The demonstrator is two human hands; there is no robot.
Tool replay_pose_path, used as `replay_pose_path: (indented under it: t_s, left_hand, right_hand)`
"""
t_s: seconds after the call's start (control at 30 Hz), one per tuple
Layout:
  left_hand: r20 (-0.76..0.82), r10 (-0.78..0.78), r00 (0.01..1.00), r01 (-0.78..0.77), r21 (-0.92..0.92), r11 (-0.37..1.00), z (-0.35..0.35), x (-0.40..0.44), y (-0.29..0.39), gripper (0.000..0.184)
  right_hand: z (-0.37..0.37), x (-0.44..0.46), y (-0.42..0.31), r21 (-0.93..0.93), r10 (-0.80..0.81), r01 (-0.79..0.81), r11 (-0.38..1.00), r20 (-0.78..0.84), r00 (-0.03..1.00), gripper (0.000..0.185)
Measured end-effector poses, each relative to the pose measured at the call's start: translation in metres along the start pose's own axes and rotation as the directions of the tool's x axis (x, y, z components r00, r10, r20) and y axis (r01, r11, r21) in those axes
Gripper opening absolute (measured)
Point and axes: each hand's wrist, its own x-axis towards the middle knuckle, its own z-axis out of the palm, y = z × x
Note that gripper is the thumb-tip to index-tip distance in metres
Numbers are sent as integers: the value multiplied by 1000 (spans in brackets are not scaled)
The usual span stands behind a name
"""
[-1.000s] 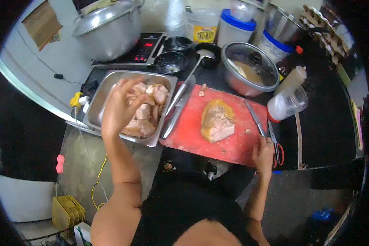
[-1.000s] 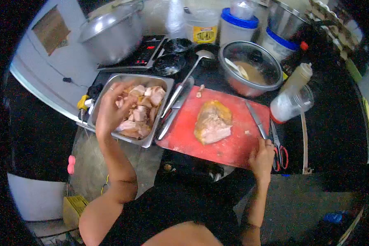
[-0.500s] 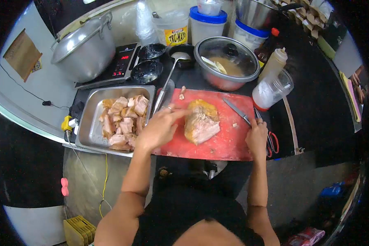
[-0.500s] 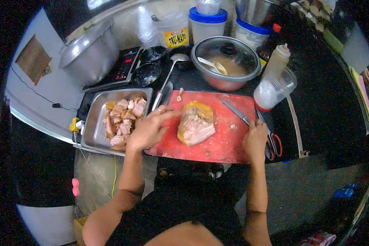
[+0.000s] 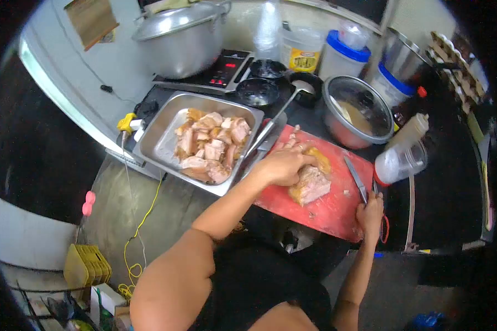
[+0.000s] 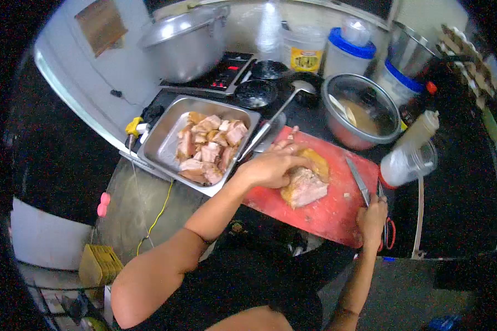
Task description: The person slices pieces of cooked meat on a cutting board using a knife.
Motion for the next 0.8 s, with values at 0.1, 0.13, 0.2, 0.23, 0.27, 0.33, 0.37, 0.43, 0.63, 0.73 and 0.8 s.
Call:
replay_pose_path:
  t_s: [0.1, 0.13, 0.2, 0.23, 0.27, 0.33, 0.37, 0.43, 0.63, 0.73, 0.8]
  left_hand:
    - [-28, 1, 1000, -2, -49, 999, 6, -5, -1, 61]
    - [-73, 24, 997, -29, -62, 998, 8, -7, 0, 60]
    - [-116, 24, 993, -28, -41, 999, 9, -13, 8, 59]
    - [-130, 14, 991, -20, -42, 999, 11, -16, 12, 59]
    - [-128, 14, 992, -24, -72, 997, 11, -18, 16, 58]
    - [-133, 2, 991, -19, -128, 992, 12, -21, 22, 57]
    - [-130, 4, 992, -20, -126, 992, 14, -23, 22, 57]
    - [-142, 6, 990, -24, -128, 991, 17, -23, 22, 56]
    - [-170, -12, 985, -19, -177, 984, 17, -21, 24, 56]
    - [-197, -61, 979, -3, -309, 951, 14, -17, 23, 62]
    - [-231, -197, 953, 68, -470, 880, 24, -13, 11, 60]
  right_hand:
    - [-36, -8, -31, 142, 107, -115, 983, 60, 992, 44]
    - [-47, -10, -39, 166, 143, -153, 974, 73, 987, 44]
    - [-44, -26, -31, 213, 77, -63, 975, -59, 995, 45]
    - [-55, -34, -38, 290, 100, -88, 953, -28, 995, 46]
    - [-68, -41, -49, 369, 113, -106, 923, 2, 994, 46]
    - [-83, -53, -68, 491, 127, -126, 862, 32, 991, 48]
    - [-84, -61, -68, 501, 92, -110, 858, 62, 994, 48]
    - [-79, -77, -72, 540, 81, -101, 836, 60, 995, 49]
    - [-68, -101, -81, 552, 132, -199, 810, 158, 979, 46]
    - [-70, -108, -87, 582, 158, -223, 782, 160, 974, 45]
    - [-74, -109, -89, 583, 145, -198, 788, 138, 980, 45]
